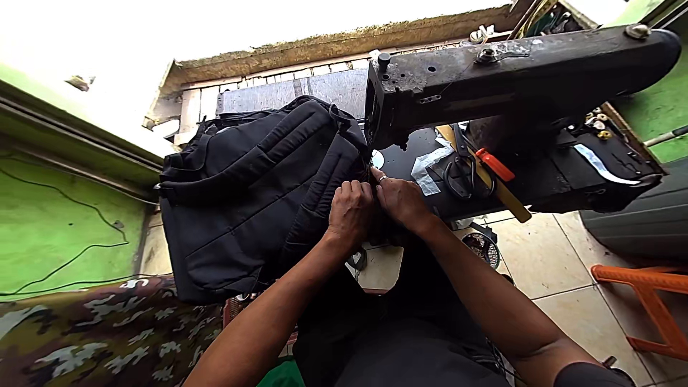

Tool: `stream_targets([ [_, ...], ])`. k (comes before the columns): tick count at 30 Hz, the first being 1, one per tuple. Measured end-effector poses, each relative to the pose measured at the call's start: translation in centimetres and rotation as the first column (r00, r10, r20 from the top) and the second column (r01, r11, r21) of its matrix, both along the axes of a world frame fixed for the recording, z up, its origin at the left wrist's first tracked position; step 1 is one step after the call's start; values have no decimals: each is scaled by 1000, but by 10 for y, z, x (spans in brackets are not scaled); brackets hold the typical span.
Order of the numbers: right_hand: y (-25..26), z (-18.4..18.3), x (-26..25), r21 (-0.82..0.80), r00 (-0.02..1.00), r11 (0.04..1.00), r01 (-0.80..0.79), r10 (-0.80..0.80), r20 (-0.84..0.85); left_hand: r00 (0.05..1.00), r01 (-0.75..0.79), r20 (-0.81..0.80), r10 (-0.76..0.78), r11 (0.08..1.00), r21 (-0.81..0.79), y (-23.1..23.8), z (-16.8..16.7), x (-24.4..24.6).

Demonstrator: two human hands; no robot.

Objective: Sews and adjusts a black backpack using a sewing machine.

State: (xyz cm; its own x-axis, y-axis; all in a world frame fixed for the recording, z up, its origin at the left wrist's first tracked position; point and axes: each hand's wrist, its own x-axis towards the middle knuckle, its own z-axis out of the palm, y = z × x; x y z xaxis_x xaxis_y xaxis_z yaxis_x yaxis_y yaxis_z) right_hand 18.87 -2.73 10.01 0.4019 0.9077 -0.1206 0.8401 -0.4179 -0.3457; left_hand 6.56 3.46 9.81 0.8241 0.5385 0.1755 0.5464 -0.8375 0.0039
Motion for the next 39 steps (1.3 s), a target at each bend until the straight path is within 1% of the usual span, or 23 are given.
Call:
stream_targets([
  [3,-7,8,5,-23,978,997,69,-72,-194,990,-117,-103,100,976,-183,1,19,9],
  [4,-10,9,6,-19,964,996,85,-87,-252,989,-121,-101,103,975,-189,2,18,11],
  [7,-15,9,5,1,944,992,124,-117,-308,997,-21,-71,16,997,-70,12,-1,8],
  [10,-15,10,4,-5,940,990,138,-132,-313,989,83,-117,-88,995,-50,28,6,3],
  [14,-18,4,4,35,950,990,133,-118,-290,958,205,-199,-208,978,-34,33,19,1],
  [17,-18,1,4,69,951,990,127,-101,-293,940,326,-148,-308,939,114,35,11,-2],
  [19,-19,0,5,91,950,988,127,-95,-298,939,339,-120,-322,925,170,35,9,-3],
  [21,-19,-1,4,94,950,987,129,-96,-299,949,313,-100,-299,930,192,33,9,-3],
  [24,-20,-2,4,98,953,988,121,-88,-291,966,247,-110,-235,963,107,25,13,1],
  [26,-20,-1,4,80,944,988,130,-99,-316,969,207,-123,-213,977,-56,23,18,4],
  [29,-21,3,3,34,924,989,144,-122,-362,987,153,1,-158,952,-267,23,17,9],
  [31,-21,5,4,13,916,989,147,-132,-378,994,109,22,-109,925,-364,20,17,13],
  [34,-21,4,3,14,920,991,134,-119,-374,995,89,-10,-102,915,-394,14,16,17],
  [37,-21,5,2,19,930,993,114,-99,-355,991,103,-54,-126,945,-311,2,13,17],
  [39,-20,7,2,26,938,995,93,-79,-337,993,90,-46,-109,948,-304,-1,11,15],
])
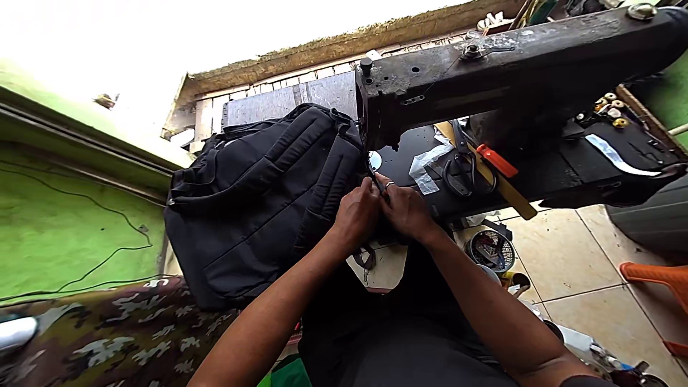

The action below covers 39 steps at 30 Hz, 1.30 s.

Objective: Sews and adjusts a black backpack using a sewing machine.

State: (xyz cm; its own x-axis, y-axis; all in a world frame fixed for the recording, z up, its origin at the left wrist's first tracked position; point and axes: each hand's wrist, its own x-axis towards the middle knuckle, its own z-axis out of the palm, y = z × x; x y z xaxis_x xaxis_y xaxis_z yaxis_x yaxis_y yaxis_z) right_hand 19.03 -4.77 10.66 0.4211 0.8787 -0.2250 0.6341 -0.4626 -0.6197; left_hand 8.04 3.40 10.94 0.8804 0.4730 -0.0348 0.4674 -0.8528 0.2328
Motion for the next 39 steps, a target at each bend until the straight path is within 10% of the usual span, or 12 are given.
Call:
stream_targets([
  [16,6,12,-10,-212,955,970,-120,170,241,973,83,-196,-124,975,-208,18,33,-6],
  [24,9,16,-24,-291,911,950,-115,218,350,885,437,-37,-464,801,408,66,-3,-5],
  [39,18,9,-22,-295,868,949,-115,240,434,955,219,107,-276,902,372,51,-28,-20],
])
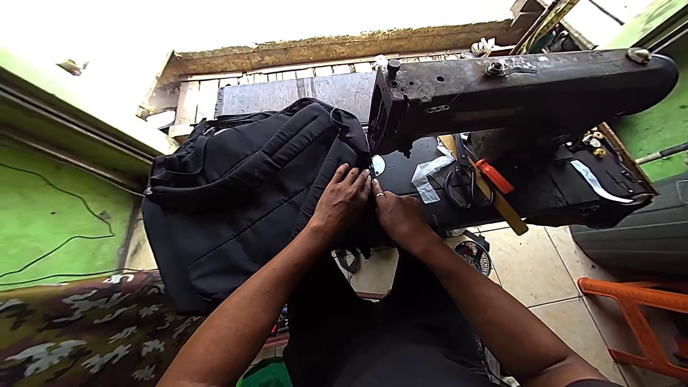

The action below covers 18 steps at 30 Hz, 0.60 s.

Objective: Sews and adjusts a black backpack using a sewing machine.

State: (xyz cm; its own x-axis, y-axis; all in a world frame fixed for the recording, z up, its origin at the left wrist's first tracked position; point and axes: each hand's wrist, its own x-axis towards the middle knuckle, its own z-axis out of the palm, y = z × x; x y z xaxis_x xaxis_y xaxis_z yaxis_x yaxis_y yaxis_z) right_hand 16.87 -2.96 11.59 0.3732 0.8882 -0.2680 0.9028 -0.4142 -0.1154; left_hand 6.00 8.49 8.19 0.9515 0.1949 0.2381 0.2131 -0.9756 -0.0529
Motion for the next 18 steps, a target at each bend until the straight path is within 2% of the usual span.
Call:
stream_targets([
  [8,10,-7,8,73,1000,997,22,-23,19,995,-85,-55,85,996,3,2,4,12],
  [13,14,-9,11,80,999,996,31,-32,19,985,-134,103,139,990,-53,-19,11,-4],
  [16,8,-22,14,229,997,971,72,-66,-30,976,-156,118,183,966,-204,-38,16,-29],
  [18,-2,-26,15,349,992,930,114,-87,-91,963,-189,141,230,948,-255,-34,32,-57],
])
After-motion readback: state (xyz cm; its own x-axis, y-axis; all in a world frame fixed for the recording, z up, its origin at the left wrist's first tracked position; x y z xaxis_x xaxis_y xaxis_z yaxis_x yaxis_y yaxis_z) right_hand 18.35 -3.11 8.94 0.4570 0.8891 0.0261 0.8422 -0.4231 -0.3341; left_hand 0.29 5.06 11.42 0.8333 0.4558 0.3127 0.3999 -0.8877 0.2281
